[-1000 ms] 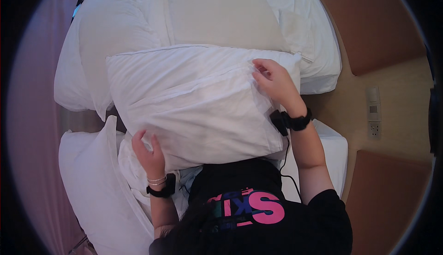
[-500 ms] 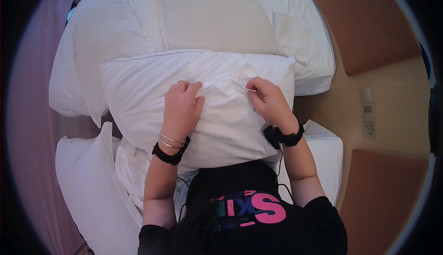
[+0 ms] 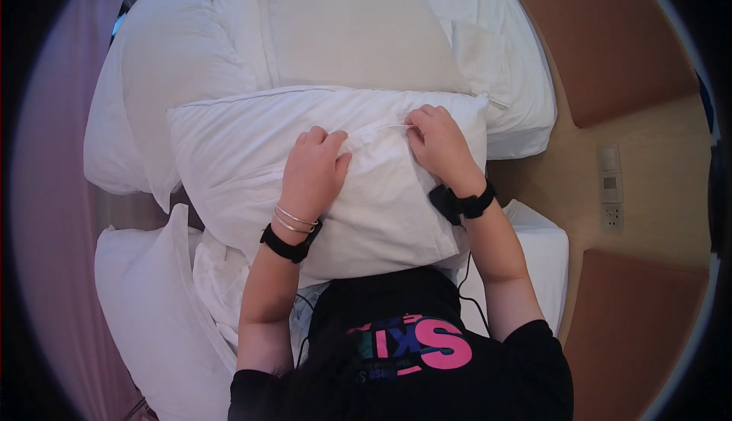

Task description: The person lies on a bed and puts a white pillow into a white pillowcase. They repeatedly adjust the fabric, pull the corners, and smooth the surface to fit the case properly.

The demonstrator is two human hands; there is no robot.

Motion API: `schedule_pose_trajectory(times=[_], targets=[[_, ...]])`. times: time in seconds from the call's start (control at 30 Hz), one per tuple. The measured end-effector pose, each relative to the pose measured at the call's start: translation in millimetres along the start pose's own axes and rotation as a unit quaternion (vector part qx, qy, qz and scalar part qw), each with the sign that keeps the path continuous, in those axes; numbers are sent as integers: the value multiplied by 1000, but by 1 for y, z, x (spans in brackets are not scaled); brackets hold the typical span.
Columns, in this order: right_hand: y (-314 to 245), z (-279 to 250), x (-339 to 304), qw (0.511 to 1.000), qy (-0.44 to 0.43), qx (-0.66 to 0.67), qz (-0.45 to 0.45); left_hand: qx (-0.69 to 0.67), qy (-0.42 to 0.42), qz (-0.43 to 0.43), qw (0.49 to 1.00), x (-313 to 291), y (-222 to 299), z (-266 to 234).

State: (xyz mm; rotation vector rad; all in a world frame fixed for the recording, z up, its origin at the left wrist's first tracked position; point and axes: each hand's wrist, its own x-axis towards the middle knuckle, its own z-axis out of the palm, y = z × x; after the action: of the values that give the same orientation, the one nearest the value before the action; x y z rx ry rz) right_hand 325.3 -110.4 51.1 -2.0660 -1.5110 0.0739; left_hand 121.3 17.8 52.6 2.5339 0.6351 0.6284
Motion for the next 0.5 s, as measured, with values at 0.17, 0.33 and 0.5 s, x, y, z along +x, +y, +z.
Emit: schedule_pose_trajectory(times=[0.17,0.33,0.5], targets=[[10,2,-6,999,24,21,12,-4,-12,8,1000,2,-3,1],[12,-5,-5,992,-35,98,68,-64,5,-27,998,1,-2,2],[15,1,-7,972,-38,182,141,-28,-26,-10,999,-2,-2,-2]])
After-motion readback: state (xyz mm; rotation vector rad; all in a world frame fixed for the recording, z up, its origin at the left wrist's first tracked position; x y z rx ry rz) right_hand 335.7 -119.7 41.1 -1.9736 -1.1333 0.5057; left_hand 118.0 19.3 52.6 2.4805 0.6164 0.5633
